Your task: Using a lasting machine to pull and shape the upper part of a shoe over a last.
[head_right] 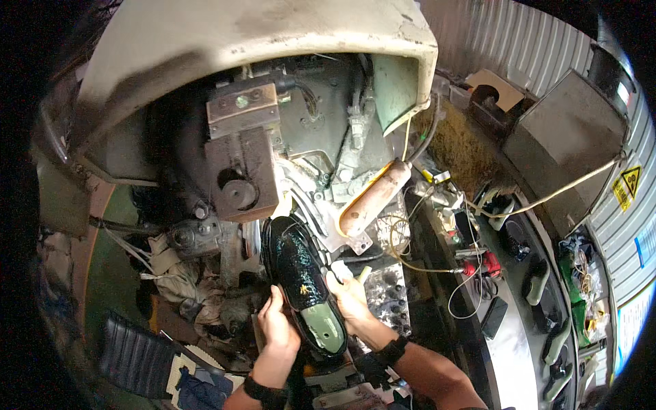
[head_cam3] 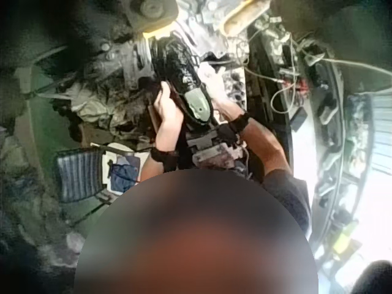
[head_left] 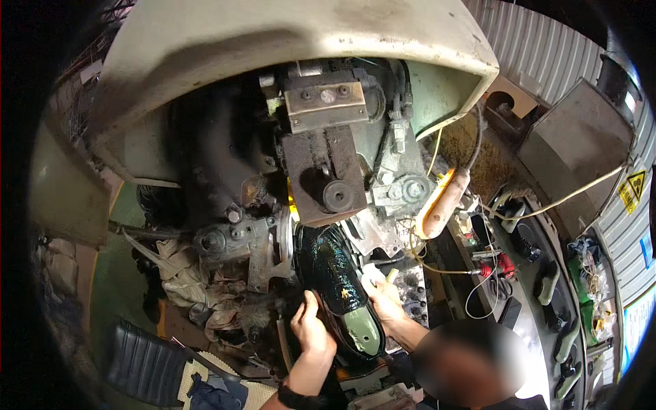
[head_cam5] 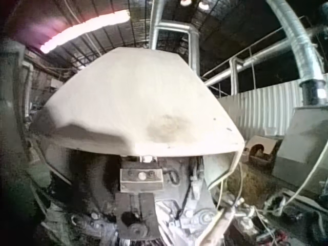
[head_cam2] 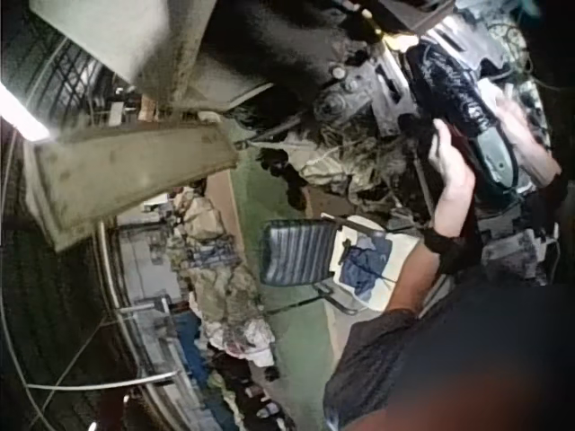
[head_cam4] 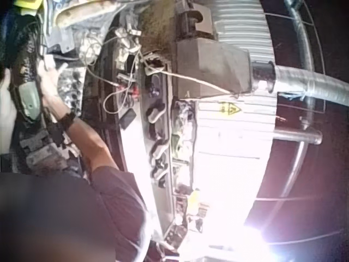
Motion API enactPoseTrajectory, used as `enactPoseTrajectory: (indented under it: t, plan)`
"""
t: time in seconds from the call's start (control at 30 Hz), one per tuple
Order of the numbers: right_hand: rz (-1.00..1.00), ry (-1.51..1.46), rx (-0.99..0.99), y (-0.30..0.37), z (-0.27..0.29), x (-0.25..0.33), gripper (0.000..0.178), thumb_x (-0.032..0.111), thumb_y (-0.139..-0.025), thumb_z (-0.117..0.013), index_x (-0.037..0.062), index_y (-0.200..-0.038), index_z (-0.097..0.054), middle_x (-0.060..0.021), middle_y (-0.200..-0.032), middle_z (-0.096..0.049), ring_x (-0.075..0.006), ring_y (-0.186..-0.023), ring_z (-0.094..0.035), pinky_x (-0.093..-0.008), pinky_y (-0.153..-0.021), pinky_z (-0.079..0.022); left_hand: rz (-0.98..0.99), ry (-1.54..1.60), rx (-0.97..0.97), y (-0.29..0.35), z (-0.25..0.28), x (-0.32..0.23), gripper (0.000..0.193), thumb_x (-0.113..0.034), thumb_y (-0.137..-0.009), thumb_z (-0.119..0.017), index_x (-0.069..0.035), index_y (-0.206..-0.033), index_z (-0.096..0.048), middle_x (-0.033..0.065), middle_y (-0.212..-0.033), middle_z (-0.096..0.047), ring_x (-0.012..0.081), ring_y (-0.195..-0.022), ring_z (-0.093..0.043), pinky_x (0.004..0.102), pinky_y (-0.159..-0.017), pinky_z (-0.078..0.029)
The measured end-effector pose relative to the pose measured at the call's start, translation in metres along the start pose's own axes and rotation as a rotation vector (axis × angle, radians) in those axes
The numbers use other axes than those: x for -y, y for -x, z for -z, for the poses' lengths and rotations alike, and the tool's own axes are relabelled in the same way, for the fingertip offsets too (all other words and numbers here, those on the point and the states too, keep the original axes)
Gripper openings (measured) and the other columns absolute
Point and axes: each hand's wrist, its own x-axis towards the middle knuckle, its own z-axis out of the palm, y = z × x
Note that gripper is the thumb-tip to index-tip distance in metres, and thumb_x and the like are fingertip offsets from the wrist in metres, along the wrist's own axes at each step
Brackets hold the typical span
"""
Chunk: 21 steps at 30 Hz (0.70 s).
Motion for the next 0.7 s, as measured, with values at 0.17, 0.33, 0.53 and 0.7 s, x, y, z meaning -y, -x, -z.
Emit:
enactPoseTrajectory:
  t: [0.17,0.33,0.53,0.7]
  plan:
    - [0.088,0.018,0.095,-0.018,0.023,-0.019,0.018,0.018,-0.103,-0.063,0.0039,-0.114,-0.061,-0.0045,-0.095,-0.071,-0.0104,-0.08,-0.068,-0.0266,-0.072,-0.057,-0.247,-0.064,-0.135,-0.022,0.007,0.043,0.035,-0.035,-0.106,-0.059,-0.001,-0.098,-0.069,0.0017,-0.096,-0.069,0.0125,-0.085,-0.06,0.0299,-0.078,-0.051]
    - [0.101,0.037,0.113,-0.025,0.031,-0.028,0.025,0.019,-0.104,-0.064,0.0002,-0.12,-0.062,-0.0047,-0.102,-0.072,-0.0109,-0.083,-0.068,-0.0268,-0.075,-0.057,-0.349,-0.209,-0.185,-0.039,0.021,0.056,0.037,-0.036,-0.106,-0.06,-0.006,-0.086,-0.066,-0.0049,-0.083,-0.062,0.0064,-0.076,-0.052,0.0254,-0.07,-0.045]
    - [0.057,0.089,0.091,-0.024,0.037,-0.032,0.032,0.018,-0.103,-0.064,-0.0032,-0.127,-0.06,-0.0087,-0.108,-0.073,-0.0125,-0.088,-0.069,-0.0275,-0.077,-0.057,-0.35,-0.264,-0.205,-0.032,0.02,0.057,0.037,-0.034,-0.108,-0.056,-0.007,-0.083,-0.065,-0.0056,-0.08,-0.061,0.0044,-0.073,-0.05,0.0236,-0.066,-0.043]
    - [0.046,0.109,0.007,-0.022,0.044,-0.036,0.032,0.015,-0.102,-0.066,-0.0048,-0.126,-0.06,-0.0103,-0.106,-0.073,-0.0141,-0.086,-0.07,-0.0277,-0.075,-0.058,-0.278,-0.082,-0.12,-0.031,0.022,0.053,0.038,-0.034,-0.108,-0.056,-0.005,-0.086,-0.068,-0.0035,-0.085,-0.066,0.0053,-0.073,-0.055,0.0242,-0.068,-0.046]
